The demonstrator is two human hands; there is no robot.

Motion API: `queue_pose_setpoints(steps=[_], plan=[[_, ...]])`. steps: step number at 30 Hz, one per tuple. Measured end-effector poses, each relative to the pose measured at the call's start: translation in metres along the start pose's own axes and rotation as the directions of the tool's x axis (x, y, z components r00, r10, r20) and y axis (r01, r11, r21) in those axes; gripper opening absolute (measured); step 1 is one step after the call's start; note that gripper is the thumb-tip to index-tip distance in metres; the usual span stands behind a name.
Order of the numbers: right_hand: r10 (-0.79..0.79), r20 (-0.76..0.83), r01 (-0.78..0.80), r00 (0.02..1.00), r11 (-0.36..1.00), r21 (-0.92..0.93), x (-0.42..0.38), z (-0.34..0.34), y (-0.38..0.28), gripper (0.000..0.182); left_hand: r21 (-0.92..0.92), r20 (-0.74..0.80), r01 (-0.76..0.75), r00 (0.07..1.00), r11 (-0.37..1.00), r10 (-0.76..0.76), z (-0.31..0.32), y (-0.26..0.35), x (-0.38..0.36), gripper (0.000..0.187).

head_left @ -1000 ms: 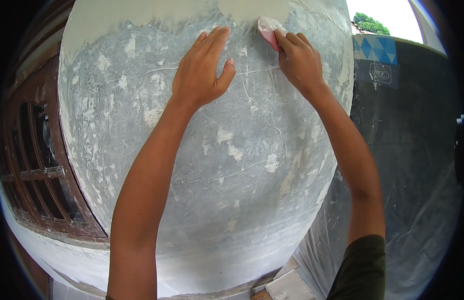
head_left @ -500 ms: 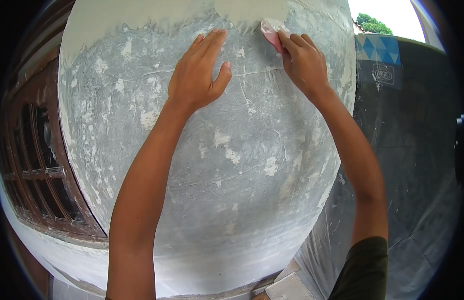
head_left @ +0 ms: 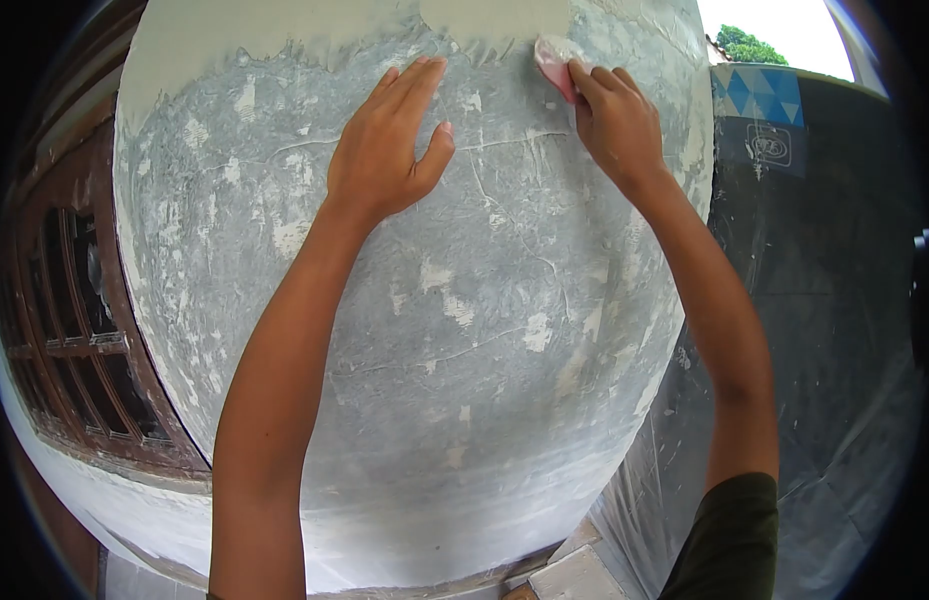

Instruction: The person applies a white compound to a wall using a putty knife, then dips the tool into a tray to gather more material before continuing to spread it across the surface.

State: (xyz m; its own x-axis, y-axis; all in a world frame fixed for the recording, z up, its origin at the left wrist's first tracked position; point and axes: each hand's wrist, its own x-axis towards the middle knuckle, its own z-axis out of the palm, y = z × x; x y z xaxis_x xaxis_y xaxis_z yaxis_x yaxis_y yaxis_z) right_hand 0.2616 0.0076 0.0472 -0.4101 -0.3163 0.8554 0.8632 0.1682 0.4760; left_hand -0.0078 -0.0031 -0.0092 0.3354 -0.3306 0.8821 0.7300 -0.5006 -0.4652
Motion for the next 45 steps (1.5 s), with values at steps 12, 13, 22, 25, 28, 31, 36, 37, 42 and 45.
queue_pose_setpoints(steps=[12, 13, 22, 25, 28, 31, 36, 37, 42, 45], plan=[[-0.033, -0.050, 0.032, 0.998, 0.999, -0.026, -0.011, 0.014, 0.022, 0.016, 0.013, 0.022, -0.015, 1.000, 1.000, 0.014, 0.000, 0.002, -0.001, 0.055], [-0.018, -0.044, 0.018, 0.999, 1.000, 0.004, -0.017, 0.006, 0.018, 0.016, 0.022, 0.027, -0.008, 1.000, 1.000, 0.007, 0.000, 0.002, -0.001, 0.055], [0.041, -0.011, -0.041, 0.999, 0.999, -0.027, 0.062, 0.031, 0.058, 0.016, 0.028, 0.031, -0.016, 0.999, 0.999, 0.015, 0.000, 0.001, 0.000, 0.056], [-0.001, 0.034, 0.003, 0.999, 0.999, -0.048, 0.023, 0.032, 0.035, 0.023, 0.036, 0.000, -0.037, 0.999, 0.999, 0.037, 0.000, -0.001, 0.000, 0.054], [-0.043, -0.020, 0.043, 0.999, 0.999, 0.005, -0.015, 0.010, 0.006, 0.016, 0.016, 0.024, -0.001, 1.000, 1.000, 0.000, -0.001, 0.003, 0.000, 0.056], [0.034, 0.016, -0.034, 0.999, 0.998, 0.057, 0.000, -0.003, 0.011, 0.015, 0.017, 0.029, -0.010, 1.000, 1.000, 0.010, 0.000, 0.002, 0.000, 0.056], [0.109, 0.016, -0.109, 0.994, 0.994, 0.021, 0.065, 0.026, 0.042, 0.015, 0.019, 0.026, -0.018, 1.000, 1.000, 0.017, 0.001, 0.000, -0.001, 0.056], [0.111, 0.013, -0.111, 0.994, 0.994, 0.021, 0.060, 0.027, 0.040, 0.015, 0.020, 0.030, -0.013, 0.999, 1.000, 0.012, 0.000, 0.000, -0.001, 0.056], [0.004, 0.032, -0.004, 0.999, 1.000, 0.001, -0.017, 0.006, -0.006, 0.021, 0.018, 0.010, -0.021, 1.000, 1.000, 0.021, -0.001, 0.002, 0.000, 0.054], [0.040, 0.033, -0.040, 0.999, 0.999, 0.010, -0.005, -0.002, 0.002, 0.027, 0.012, 0.029, -0.017, 0.999, 1.000, 0.017, 0.000, 0.002, -0.001, 0.056]])
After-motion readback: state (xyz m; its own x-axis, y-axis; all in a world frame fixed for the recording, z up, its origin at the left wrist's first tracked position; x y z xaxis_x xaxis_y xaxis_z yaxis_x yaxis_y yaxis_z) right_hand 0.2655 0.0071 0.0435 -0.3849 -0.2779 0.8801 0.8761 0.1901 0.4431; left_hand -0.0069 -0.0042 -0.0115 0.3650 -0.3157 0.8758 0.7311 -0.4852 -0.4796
